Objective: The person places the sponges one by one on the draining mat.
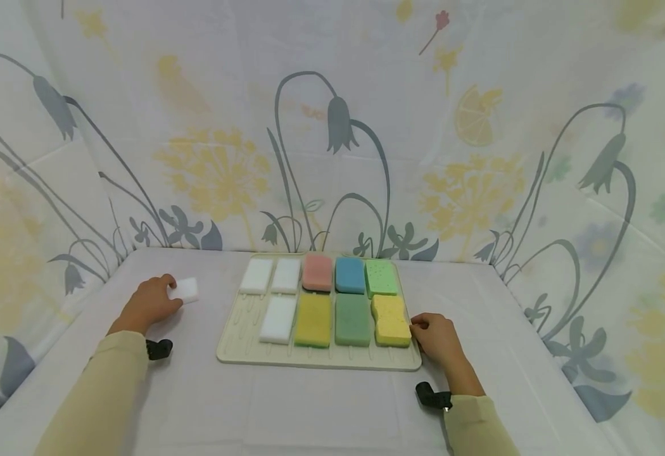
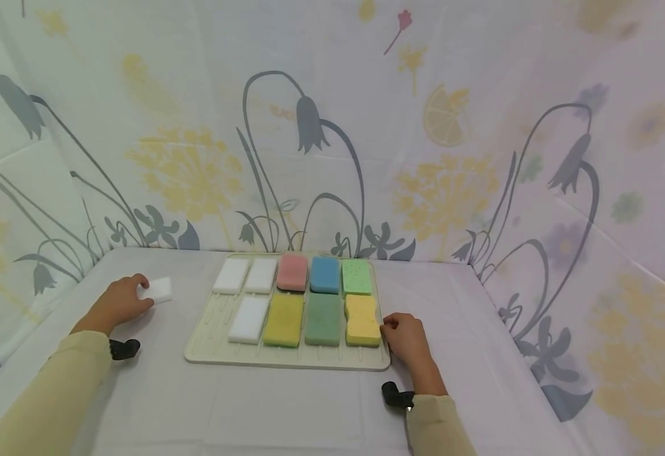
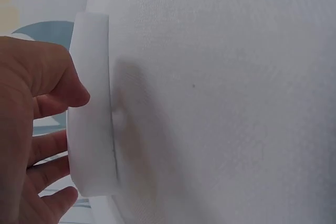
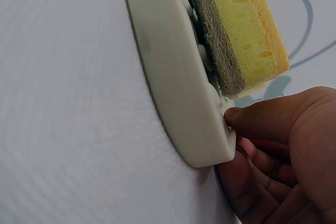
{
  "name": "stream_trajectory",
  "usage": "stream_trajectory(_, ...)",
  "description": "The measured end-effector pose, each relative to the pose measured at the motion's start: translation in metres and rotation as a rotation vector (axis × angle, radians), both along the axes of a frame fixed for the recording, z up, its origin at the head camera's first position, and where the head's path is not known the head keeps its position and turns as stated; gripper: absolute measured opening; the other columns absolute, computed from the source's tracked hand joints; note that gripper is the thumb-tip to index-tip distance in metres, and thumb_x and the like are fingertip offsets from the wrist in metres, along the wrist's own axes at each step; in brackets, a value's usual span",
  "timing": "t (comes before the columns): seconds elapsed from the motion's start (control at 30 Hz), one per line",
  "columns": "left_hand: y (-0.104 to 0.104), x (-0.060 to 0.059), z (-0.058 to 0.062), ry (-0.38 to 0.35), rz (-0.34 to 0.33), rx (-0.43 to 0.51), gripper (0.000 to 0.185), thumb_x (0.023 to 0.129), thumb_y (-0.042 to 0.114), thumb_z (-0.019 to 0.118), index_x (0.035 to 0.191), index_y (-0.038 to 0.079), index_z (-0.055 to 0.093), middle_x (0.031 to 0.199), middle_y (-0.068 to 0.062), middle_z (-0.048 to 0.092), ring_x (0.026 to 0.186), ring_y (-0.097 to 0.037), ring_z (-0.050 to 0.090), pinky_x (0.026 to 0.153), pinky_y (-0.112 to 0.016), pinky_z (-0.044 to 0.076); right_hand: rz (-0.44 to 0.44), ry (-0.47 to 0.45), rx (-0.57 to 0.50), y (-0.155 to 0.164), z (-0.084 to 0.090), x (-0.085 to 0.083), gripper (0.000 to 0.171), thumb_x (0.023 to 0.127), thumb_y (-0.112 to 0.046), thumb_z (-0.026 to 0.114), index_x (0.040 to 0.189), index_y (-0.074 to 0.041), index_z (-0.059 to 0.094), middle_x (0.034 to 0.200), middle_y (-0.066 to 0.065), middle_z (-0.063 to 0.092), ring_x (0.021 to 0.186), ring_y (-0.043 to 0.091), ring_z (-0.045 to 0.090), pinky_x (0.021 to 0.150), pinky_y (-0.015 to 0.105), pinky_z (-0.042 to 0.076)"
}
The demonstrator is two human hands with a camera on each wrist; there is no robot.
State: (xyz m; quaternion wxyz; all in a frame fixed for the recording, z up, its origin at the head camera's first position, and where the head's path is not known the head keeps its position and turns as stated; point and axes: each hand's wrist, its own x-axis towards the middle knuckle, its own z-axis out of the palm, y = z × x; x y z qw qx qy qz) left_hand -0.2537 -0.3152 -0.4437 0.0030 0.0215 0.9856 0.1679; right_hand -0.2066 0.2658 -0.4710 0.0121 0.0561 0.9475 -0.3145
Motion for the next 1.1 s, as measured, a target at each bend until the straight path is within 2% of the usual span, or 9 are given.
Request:
stream_trajectory(0.3,-0.001,0.011,0.004,-0.003,-0.004,-0.038,0.048,0.083,0.024,0.06,0.118,-0.008,0.052,0.109,-0.034,0.056,0.093,-0.045,0.052,0.08,-0.057,0.046,0.009,-0.001,0.0,-0.001,0.001,0.001,0.029,0.091,-0.019,0.06,0.111,0.0,0.069,0.095,0.009,0.071,0.072,0.014,0.061,0.059,0.027,0.049)
stream_trajectory(0.53,0.007,0.021,0.01,0.0,-0.036,-0.059,0.046,0.09,0.028,0.061,0.116,-0.009,0.052,0.104,-0.032,0.055,0.09,-0.043,0.055,0.08,-0.056,0.046,0.002,-0.003,-0.012,-0.002,0.003,0.002,0.03,0.091,-0.018,0.06,0.112,0.001,0.069,0.095,0.01,0.071,0.071,0.015,0.06,0.059,0.027,0.049)
stream_trajectory(0.77,0.021,0.03,0.014,0.02,-0.036,-0.059,0.048,0.092,0.029,0.061,0.118,-0.01,0.051,0.1,-0.031,0.055,0.081,-0.035,0.056,0.076,-0.052,0.048,0.009,0.011,-0.001,-0.001,0.001,0.002,0.029,0.091,-0.018,0.061,0.111,0.001,0.069,0.094,0.01,0.071,0.071,0.014,0.06,0.059,0.027,0.049)
stream_trajectory(1.1,0.05,0.038,0.023,0.013,-0.005,-0.07,0.051,0.093,0.032,0.06,0.118,-0.011,0.05,0.099,-0.029,0.056,0.082,-0.037,0.058,0.075,-0.052,0.049,0.002,0.004,0.004,-0.001,0.002,0.001,0.031,0.09,-0.019,0.059,0.112,0.0,0.069,0.093,0.009,0.072,0.075,0.017,0.061,0.062,0.029,0.049)
